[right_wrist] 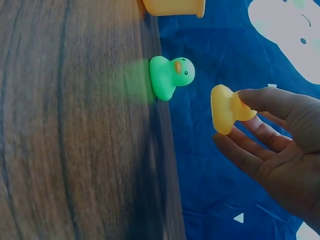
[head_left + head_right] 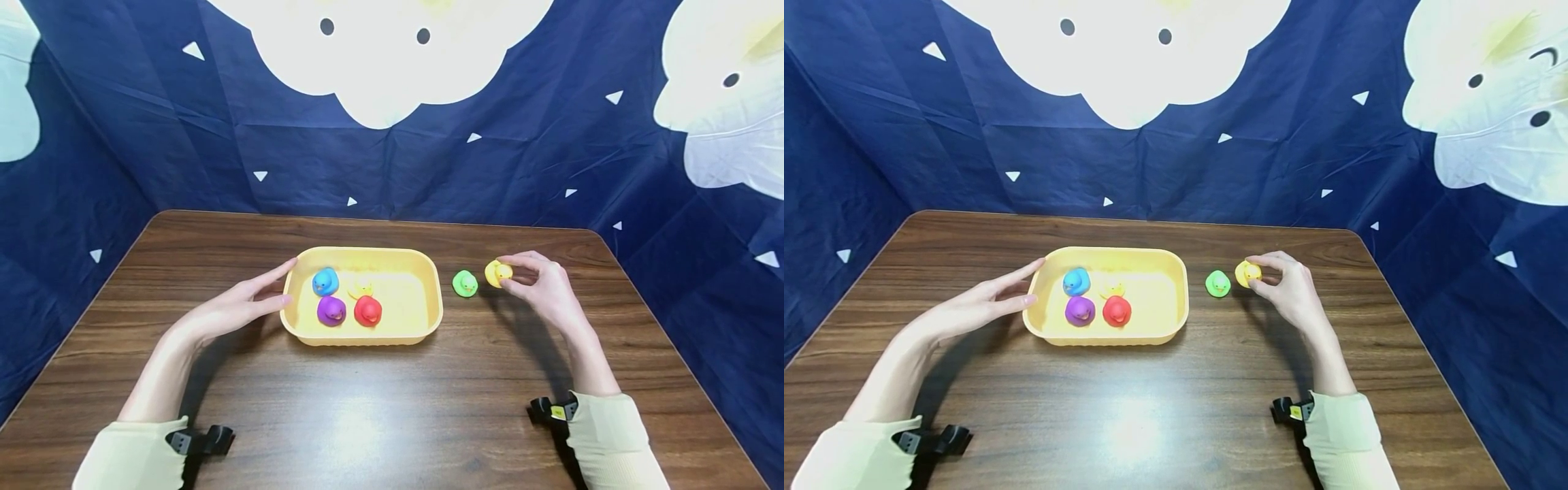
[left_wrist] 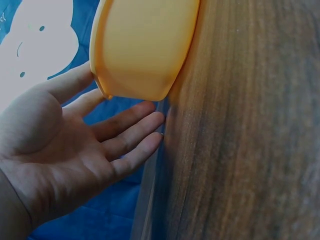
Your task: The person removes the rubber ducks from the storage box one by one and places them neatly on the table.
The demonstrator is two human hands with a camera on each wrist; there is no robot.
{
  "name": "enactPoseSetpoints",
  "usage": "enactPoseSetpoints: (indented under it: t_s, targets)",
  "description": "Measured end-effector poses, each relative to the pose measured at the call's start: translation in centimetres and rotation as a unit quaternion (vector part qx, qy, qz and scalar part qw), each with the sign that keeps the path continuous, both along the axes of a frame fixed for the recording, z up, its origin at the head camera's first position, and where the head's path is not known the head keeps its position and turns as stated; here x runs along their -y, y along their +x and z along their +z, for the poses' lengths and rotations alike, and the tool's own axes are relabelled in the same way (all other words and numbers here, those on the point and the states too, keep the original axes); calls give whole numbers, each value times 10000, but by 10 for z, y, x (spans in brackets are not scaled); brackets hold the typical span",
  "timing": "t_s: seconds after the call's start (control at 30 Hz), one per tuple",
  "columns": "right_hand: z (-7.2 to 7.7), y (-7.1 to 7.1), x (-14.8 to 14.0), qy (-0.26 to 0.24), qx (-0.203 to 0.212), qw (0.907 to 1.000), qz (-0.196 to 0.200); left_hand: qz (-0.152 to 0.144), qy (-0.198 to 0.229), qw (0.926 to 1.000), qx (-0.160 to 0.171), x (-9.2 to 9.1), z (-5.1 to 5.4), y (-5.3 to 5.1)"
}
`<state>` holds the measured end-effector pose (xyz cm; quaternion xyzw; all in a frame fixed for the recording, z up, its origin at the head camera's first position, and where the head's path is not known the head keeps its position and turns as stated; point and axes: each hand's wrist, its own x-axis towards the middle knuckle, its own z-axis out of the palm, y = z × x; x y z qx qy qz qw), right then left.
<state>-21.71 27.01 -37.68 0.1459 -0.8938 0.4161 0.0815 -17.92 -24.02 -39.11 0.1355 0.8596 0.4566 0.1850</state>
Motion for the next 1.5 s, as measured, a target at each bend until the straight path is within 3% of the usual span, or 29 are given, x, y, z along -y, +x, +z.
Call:
enactPoseSetpoints:
  t_s: [0.5, 0.9, 1.5]
  targets:
    - [-10, -5, -5, 814, -175, 9962, -238, 29, 64, 10000, 43, 0, 1, 1]
    - [-15, -8, -7, 885, 208, 9956, -243, 50, 21, 10000, 58, 1, 1, 0]
    - [-21, -10, -10, 957, 452, 9941, -220, 49, 103, 9999, 45, -1, 0, 3]
